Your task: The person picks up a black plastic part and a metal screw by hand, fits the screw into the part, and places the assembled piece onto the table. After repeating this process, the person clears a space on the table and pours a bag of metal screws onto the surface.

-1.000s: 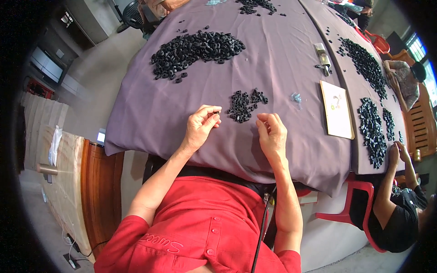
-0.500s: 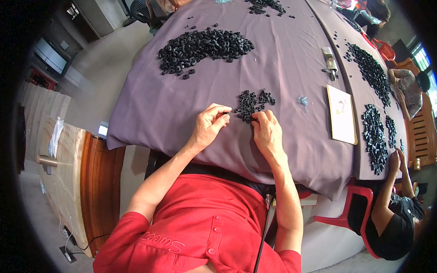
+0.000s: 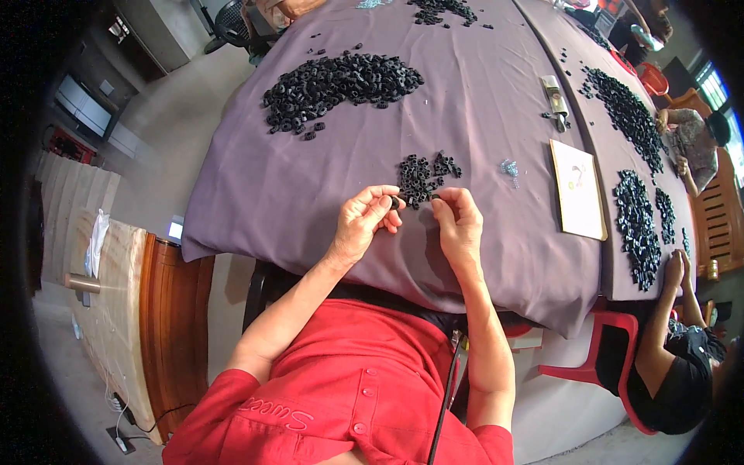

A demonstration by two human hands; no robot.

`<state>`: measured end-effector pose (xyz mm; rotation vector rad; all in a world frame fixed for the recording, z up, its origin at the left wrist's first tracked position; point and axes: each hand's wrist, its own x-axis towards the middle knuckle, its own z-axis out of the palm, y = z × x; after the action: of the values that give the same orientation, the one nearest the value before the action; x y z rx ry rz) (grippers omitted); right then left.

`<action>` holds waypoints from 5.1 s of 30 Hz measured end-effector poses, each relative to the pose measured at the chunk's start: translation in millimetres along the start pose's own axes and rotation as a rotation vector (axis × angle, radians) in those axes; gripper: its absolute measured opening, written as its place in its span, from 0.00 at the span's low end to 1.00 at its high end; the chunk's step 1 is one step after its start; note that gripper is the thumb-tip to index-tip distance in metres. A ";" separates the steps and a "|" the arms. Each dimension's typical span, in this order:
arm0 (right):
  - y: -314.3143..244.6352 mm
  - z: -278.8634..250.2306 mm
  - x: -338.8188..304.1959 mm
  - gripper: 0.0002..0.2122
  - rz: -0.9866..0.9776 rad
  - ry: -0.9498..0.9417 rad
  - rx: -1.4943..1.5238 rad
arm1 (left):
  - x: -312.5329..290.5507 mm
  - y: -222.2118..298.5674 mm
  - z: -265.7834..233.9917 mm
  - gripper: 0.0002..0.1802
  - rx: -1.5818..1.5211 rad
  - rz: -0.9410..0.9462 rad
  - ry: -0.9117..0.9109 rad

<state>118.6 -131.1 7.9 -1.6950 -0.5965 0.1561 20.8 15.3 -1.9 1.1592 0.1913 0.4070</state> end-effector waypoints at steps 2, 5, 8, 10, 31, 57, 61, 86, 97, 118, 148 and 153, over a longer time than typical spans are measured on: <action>-7.1 0.5 0.6 0.06 0.028 -0.005 0.332 | -0.2 2.5 0.4 0.15 -0.040 -0.040 0.007; -11.3 -0.5 -0.8 0.06 0.073 -0.058 0.430 | -1.4 5.3 -1.3 0.15 -0.016 -0.069 -0.010; -12.1 0.9 -2.7 0.07 0.108 -0.112 0.507 | -2.2 3.7 -3.2 0.13 0.030 -0.040 -0.032; -11.2 0.7 -2.6 0.09 0.155 -0.123 0.534 | -1.4 2.8 -3.7 0.13 0.019 -0.046 -0.028; 8.1 -52.3 24.3 0.10 -0.070 0.195 -0.391 | 0.4 -0.4 -2.7 0.11 0.028 -0.016 -0.090; -35.8 5.8 -18.1 0.05 -0.152 -0.085 -0.166 | -1.8 2.6 2.8 0.09 -0.002 -0.046 -0.049; -30.9 15.0 -23.4 0.05 -0.176 -0.087 -0.134 | -4.2 4.5 -1.1 0.10 0.043 -0.063 -0.081; -29.3 20.5 -25.9 0.06 -0.230 -0.041 -0.094 | -2.4 1.8 -0.9 0.10 0.123 -0.035 -0.111; -21.5 13.1 -28.3 0.02 0.009 -0.073 0.148 | -2.9 9.3 -0.3 0.11 0.127 -0.098 -0.174; -22.6 18.3 -28.2 0.04 -0.016 -0.122 0.094 | -2.5 11.8 -2.8 0.12 0.031 -0.178 -0.174; 22.0 -104.7 48.0 0.04 -0.087 0.200 -0.582 | 2.3 5.7 -10.6 0.12 -0.294 -0.190 -0.136; 25.6 -88.9 71.4 0.03 -0.158 0.173 -0.722 | 2.9 6.5 -6.5 0.12 -0.310 -0.192 -0.120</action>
<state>224.9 -178.4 19.2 -2.3102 -0.6998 -0.3595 19.8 24.1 1.7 0.8481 0.1280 0.1884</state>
